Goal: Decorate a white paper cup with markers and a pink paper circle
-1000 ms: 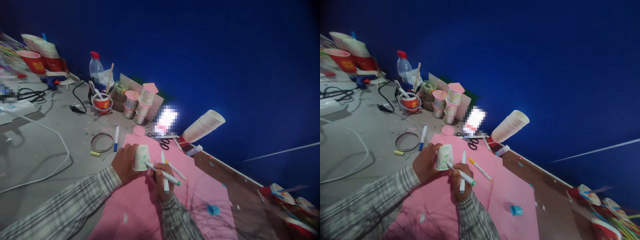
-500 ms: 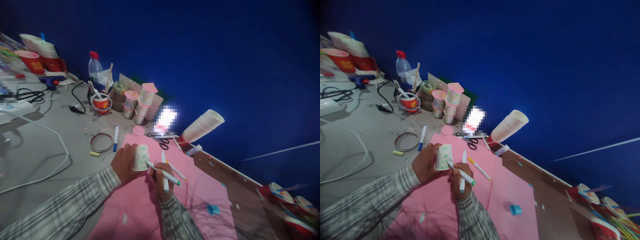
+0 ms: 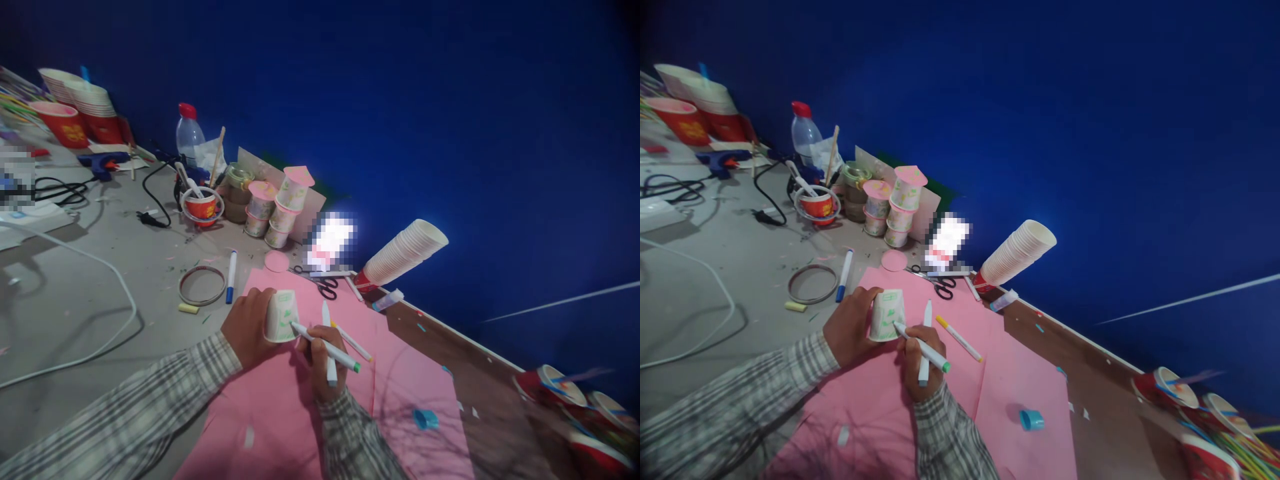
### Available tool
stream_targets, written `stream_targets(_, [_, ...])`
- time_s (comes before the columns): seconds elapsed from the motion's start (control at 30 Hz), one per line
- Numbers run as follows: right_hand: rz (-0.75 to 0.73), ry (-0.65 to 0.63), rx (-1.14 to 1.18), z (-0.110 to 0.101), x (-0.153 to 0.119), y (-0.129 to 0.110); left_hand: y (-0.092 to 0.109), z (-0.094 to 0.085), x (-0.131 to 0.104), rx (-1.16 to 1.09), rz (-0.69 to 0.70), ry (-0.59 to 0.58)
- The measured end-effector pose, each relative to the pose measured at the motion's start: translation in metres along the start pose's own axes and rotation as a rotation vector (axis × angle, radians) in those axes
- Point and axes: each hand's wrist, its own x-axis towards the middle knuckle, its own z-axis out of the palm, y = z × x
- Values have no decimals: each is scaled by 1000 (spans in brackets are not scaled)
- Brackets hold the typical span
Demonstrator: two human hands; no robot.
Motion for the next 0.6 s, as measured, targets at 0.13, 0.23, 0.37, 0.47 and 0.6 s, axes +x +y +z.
stream_targets(0.13, [-3, -9, 4, 0, 0, 0, 1, -2, 1, -18, 6, 2])
stream_targets(0.23, [3, -21, 7, 0, -2, 0, 1, -1, 0, -14, 14, 13])
stream_targets(0.37, [1, -37, -10, -1, -3, -1, 0, 0, 0, 4, 17, 24])
stream_targets(0.47, [-11, -13, 18, 0, -2, -1, 0, 1, 0, 6, 19, 30])
stream_targets(0.6, [9, 3, 39, 1, -2, -1, 0, 1, -1, 4, 25, 36])
